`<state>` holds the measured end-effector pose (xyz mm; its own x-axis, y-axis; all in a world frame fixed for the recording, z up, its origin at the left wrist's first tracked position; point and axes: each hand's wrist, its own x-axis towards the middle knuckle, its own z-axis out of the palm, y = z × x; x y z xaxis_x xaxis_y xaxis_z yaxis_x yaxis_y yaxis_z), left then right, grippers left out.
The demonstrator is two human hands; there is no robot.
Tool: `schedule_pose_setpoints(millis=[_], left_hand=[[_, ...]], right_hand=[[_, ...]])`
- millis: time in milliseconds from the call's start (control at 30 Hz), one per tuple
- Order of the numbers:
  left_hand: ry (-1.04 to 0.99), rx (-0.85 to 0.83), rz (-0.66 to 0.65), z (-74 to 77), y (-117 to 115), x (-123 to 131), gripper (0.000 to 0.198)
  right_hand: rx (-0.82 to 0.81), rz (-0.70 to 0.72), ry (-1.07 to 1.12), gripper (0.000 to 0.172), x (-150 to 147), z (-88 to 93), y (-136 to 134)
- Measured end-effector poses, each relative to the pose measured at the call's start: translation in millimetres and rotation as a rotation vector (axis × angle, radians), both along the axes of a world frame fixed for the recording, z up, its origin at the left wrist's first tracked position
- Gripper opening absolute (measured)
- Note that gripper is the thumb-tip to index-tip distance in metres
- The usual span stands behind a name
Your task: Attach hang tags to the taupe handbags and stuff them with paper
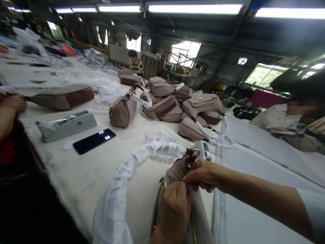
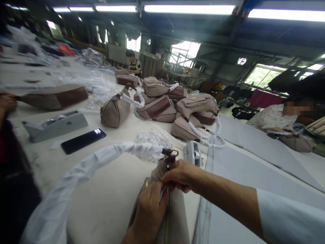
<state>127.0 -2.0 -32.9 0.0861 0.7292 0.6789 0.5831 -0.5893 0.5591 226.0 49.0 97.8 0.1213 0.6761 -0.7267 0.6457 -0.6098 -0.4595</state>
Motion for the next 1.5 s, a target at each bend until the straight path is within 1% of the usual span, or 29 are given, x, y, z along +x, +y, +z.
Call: schedule_pose_setpoints(millis=[100,200,300,400,467,500,567,667,733,767,867,933,1000,1133,1233,1300,1367,1467,1500], left_hand=[[0.046,0.020,-0.039,2.1,0,-2,0.014],[0.060,0.030,-0.094,6.1,0,-4,0.015],[0.031,0.028,-0.120,8.7,2,-6,0.012],[-0.005,0.051,-0.114,7.1,4,-6,0.011],[-0.044,0.046,-0.119,5.1,5,-6,0.011],[-0.070,0.016,-0.126,4.8,5,-7,0.011],[-0.128,-0.126,-0.157,7.0,5,-9,0.010],[-0.176,-0.478,-0.263,18.8,7,-16,0.009],[-0.181,-0.667,-0.357,29.6,10,-21,0.011],[-0.178,-0.726,-0.407,34.9,11,-24,0.012],[-0.164,-0.824,-0.525,45.8,16,-30,0.017],[-0.169,-0.865,-0.554,47.7,18,-32,0.019],[-0.220,-0.918,-0.571,45.5,17,-33,0.021],[-0.459,-1.083,-0.589,37.2,13,-33,0.025],[-0.650,-1.230,-0.576,34.2,8,-35,0.025],[-0.768,-1.335,-0.563,34.5,6,-36,0.026],[-0.866,-1.412,-0.549,35.3,4,-38,0.027],[-0.981,-1.477,-0.545,35.8,3,-42,0.026],[-1.017,-1.497,-0.543,35.7,3,-43,0.025]], right_hand=[[-0.051,-0.022,-0.112,0.020,-1,-3.5,2],[-0.093,-0.047,-0.146,0.021,-1,-4.3,2],[-0.111,-0.057,-0.125,0.022,-3,-2.1,1],[-0.117,-0.063,-0.082,0.023,-4,1.2,-2],[-0.111,-0.060,-0.033,0.020,1,1.9,-5],[-0.104,-0.054,0.018,0.015,5,1.4,-7],[-0.071,-0.054,0.151,0.002,14,-1.9,-12],[-0.019,-0.120,0.288,0.014,24,-10.1,-21],[-0.011,-0.170,0.295,0.015,26,-14.7,-27],[-0.008,-0.180,0.295,0.015,27,-16.3,-30],[0.041,-0.153,0.254,0.013,27,-19.3,-36],[0.097,-0.130,0.218,0.011,27,-22.2,-39],[0.174,-0.134,0.198,0.012,26,-27.7,-43],[0.394,-0.189,0.191,0.021,20,-46.0,-53],[0.486,-0.220,0.222,0.024,14,-59.7,-60],[0.563,-0.194,0.215,0.021,10,-65.5,-66],[0.691,-0.152,0.169,0.018,6,-68.8,-72],[0.873,-0.083,0.124,0.010,-2,-75.3,-81],[0.937,-0.055,0.114,0.013,-4,-79.0,-83]])
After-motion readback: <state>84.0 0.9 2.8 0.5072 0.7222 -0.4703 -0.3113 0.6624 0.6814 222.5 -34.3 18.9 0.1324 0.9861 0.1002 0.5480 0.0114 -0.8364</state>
